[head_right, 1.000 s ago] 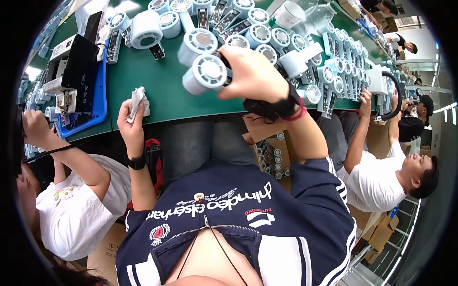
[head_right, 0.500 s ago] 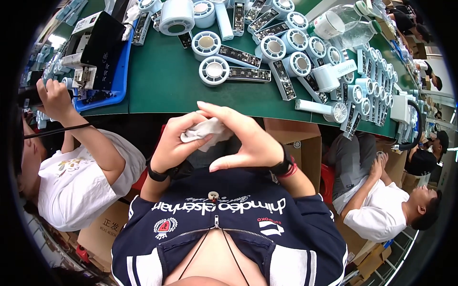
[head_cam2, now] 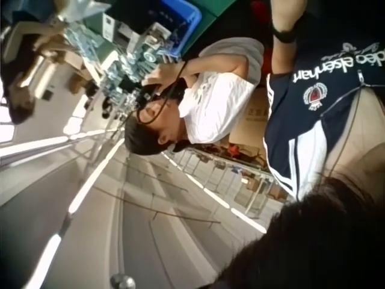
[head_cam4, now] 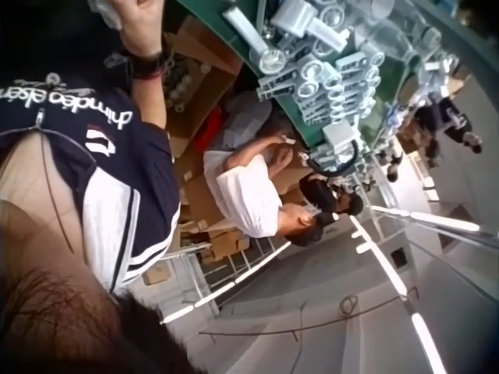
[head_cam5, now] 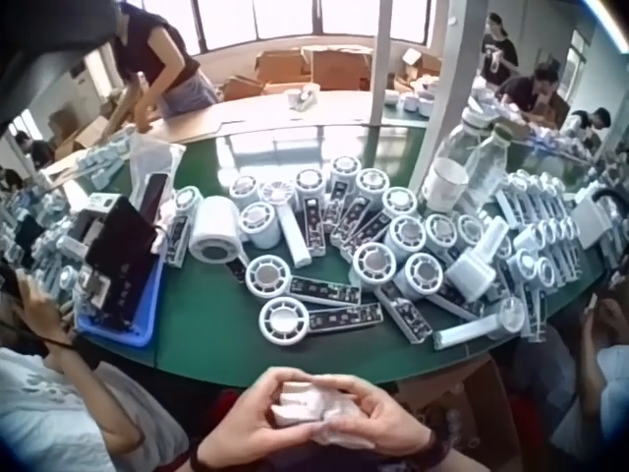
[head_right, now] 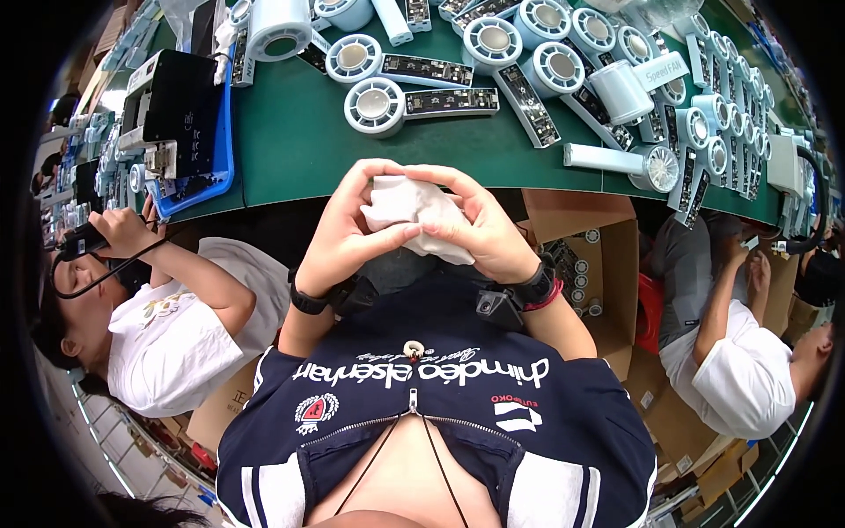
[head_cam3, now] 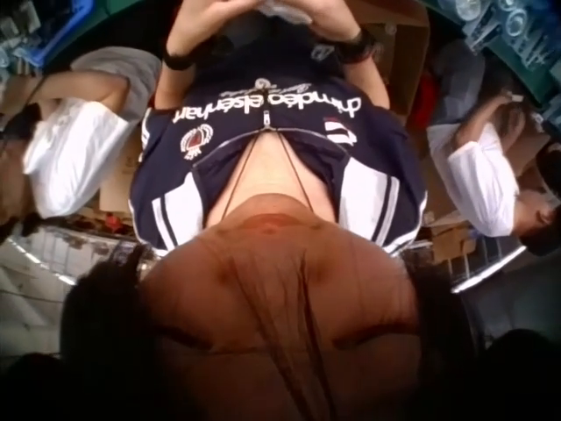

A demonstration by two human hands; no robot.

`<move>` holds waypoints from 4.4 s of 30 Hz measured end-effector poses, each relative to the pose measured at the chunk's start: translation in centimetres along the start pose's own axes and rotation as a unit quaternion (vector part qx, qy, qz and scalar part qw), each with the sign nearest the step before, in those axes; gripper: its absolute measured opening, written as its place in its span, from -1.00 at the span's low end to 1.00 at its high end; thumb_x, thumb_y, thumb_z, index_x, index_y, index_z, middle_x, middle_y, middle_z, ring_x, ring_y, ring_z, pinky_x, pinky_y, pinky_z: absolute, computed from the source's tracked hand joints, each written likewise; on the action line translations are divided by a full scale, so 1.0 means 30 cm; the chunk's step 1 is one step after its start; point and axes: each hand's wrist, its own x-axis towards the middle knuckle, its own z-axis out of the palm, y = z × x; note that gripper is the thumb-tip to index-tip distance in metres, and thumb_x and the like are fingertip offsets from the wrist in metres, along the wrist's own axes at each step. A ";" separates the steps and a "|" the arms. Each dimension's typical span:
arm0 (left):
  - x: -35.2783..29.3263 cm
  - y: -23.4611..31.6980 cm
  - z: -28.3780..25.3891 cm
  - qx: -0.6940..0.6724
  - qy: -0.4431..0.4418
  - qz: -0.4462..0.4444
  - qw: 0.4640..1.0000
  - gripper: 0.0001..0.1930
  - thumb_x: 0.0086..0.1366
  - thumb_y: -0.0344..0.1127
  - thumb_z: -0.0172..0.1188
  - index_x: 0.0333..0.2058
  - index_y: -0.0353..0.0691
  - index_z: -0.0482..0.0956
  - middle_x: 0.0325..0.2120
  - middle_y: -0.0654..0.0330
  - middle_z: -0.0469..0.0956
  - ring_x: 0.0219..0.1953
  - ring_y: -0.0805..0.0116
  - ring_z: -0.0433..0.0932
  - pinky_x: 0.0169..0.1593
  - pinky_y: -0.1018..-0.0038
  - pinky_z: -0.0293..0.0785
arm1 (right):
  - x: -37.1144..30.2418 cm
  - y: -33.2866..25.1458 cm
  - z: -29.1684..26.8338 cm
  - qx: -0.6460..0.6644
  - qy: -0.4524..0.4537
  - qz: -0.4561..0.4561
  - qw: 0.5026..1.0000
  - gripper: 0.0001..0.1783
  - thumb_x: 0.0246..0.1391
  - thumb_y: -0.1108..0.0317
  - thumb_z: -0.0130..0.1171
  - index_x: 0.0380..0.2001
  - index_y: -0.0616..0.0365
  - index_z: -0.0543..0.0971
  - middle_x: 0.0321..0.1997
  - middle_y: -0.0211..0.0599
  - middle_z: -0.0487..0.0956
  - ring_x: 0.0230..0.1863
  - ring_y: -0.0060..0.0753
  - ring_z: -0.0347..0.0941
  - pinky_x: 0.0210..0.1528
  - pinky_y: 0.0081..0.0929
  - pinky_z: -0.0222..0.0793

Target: Cleaning and assembling white plastic electronic components on a factory production line.

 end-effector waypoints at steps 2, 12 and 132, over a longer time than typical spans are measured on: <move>0.023 0.034 -0.012 0.184 0.112 0.033 0.976 -0.50 0.09 -0.35 0.35 0.00 -0.26 0.39 -0.17 0.17 0.46 -0.19 0.36 0.50 -0.19 0.52 0.46 | 0.000 -0.003 -0.002 -0.005 0.008 0.005 1.000 -0.44 0.10 0.54 0.16 0.21 0.20 0.36 0.00 -0.21 0.54 -0.09 -0.52 0.46 -0.06 -0.55 0.38; 0.189 -0.132 -0.161 0.301 0.196 0.114 0.926 -0.33 -0.05 -0.24 0.48 0.04 -0.23 0.39 -0.14 0.12 0.44 -0.11 0.22 0.45 -0.02 0.37 0.39 | -0.026 -0.047 -0.051 -0.608 0.110 -0.381 0.687 -0.74 0.15 0.53 0.13 -0.07 0.26 0.58 -0.27 -0.17 0.64 -0.29 -0.31 0.54 -0.23 -0.47 0.43; 0.290 -0.015 -0.248 0.003 0.178 -0.075 0.981 -0.47 0.31 -0.13 0.15 0.13 -0.31 0.28 -0.06 0.13 0.46 -0.20 0.35 0.57 -0.15 0.52 0.45 | -0.708 -1.015 -0.891 -0.106 0.465 -0.416 0.774 -0.51 0.26 0.28 -0.04 0.19 0.30 0.37 0.23 -0.03 0.40 0.22 -0.17 0.36 0.28 -0.24 0.25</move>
